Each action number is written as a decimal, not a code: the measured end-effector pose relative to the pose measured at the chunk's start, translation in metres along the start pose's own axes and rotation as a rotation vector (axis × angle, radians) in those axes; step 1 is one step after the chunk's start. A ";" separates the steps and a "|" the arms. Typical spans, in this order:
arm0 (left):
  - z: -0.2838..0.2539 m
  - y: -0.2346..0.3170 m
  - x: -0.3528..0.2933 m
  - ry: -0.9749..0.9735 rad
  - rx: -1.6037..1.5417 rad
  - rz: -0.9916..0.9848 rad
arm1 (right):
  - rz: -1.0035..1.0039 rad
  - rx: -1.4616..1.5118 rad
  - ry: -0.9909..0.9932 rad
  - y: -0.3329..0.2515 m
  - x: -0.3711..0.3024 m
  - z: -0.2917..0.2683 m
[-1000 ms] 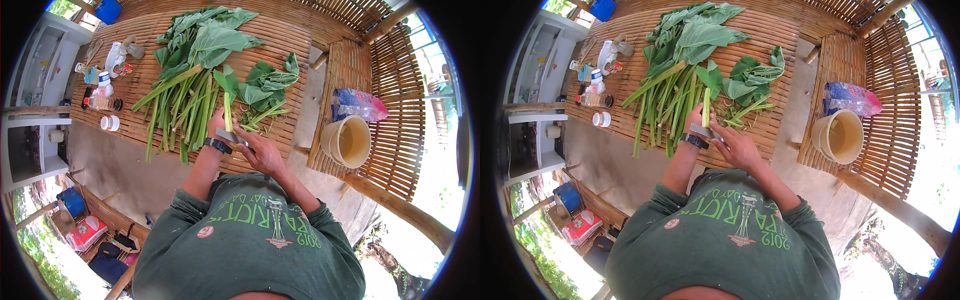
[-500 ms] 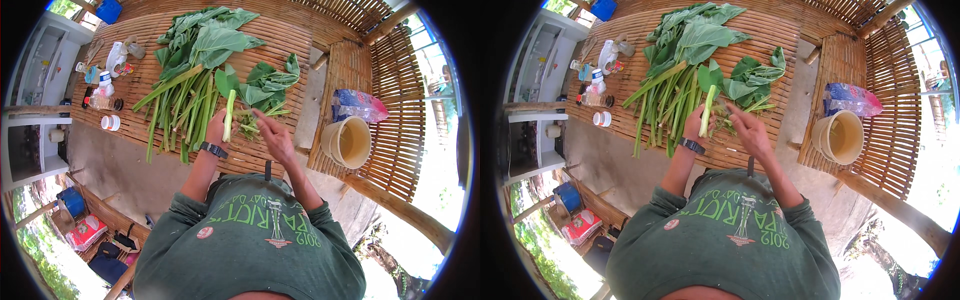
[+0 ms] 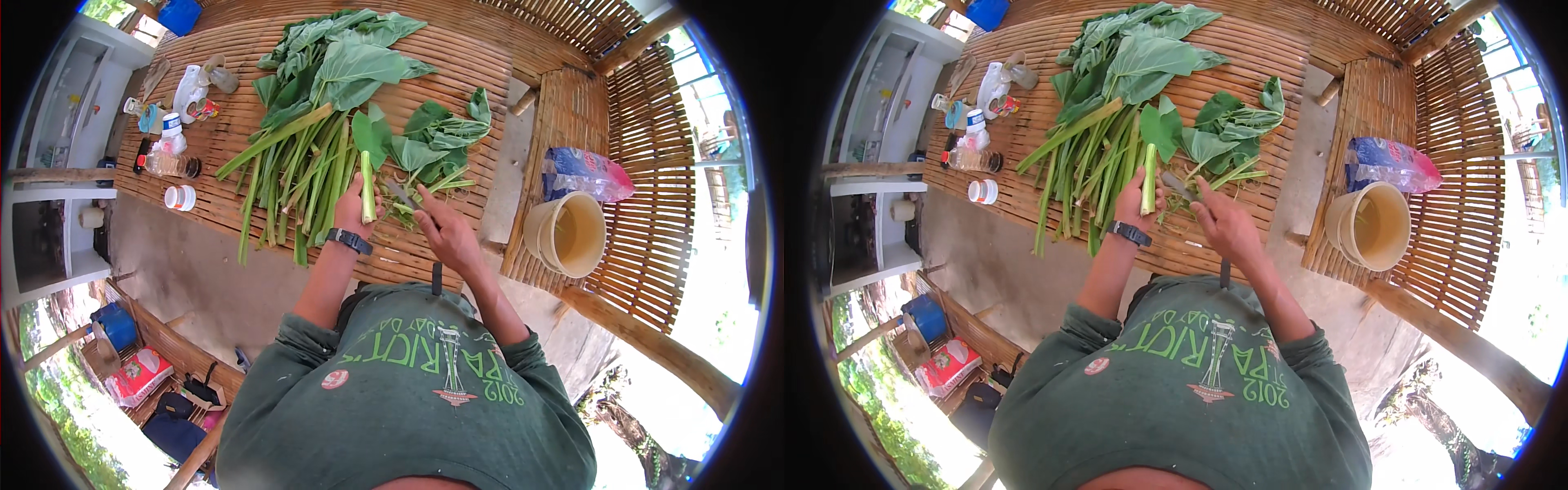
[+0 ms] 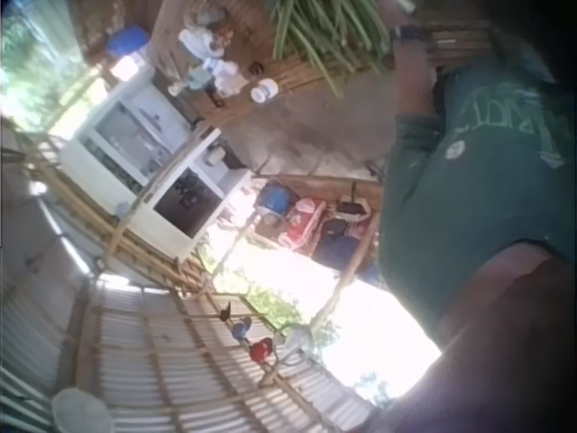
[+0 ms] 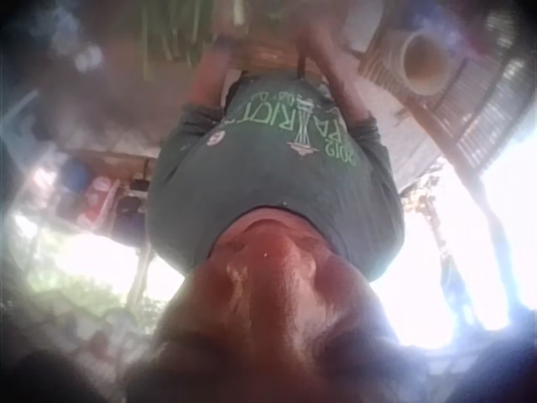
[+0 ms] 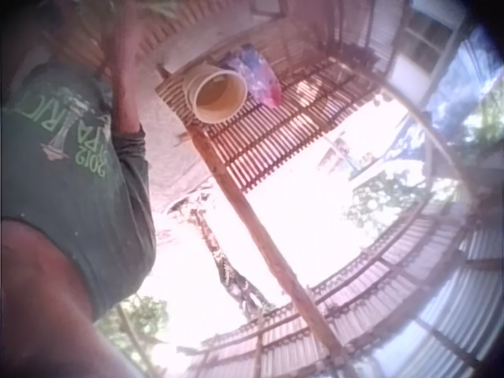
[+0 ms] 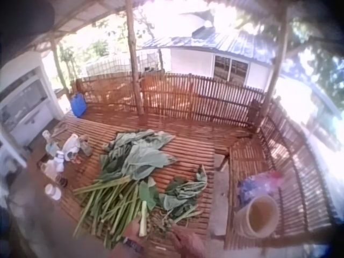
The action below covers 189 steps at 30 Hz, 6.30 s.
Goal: The person uses a knife to peel the outer layer of green vegetable stems over a bamboo table. They repeatedly pick up stems, peel them, and place the peeled pieces into a nearby bucket. The person also removes leaves from some stems and discards them on the table.
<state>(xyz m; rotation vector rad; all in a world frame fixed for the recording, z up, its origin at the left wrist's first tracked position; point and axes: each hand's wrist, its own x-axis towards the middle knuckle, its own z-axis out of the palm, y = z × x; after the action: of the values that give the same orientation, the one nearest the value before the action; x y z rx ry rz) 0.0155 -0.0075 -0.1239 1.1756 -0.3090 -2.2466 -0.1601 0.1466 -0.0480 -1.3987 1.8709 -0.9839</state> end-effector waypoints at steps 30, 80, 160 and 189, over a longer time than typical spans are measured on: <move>-0.033 0.006 0.005 -0.157 0.052 -0.080 | 0.244 0.490 0.289 0.004 0.030 -0.078; 0.018 -0.004 0.016 -0.058 0.115 -0.163 | -0.254 0.009 -0.070 -0.023 -0.009 0.010; -0.026 -0.043 0.015 0.001 1.254 0.585 | 0.222 0.138 -0.051 0.037 -0.002 0.035; -0.030 -0.072 0.013 -0.047 0.878 0.487 | 0.717 0.788 -0.231 0.104 0.048 0.064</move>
<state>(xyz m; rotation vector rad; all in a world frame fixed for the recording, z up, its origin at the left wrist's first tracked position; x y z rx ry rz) 0.0065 0.0443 -0.1827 1.2491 -1.5289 -1.7082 -0.1749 0.1052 -0.1712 -0.3143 1.3829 -0.9536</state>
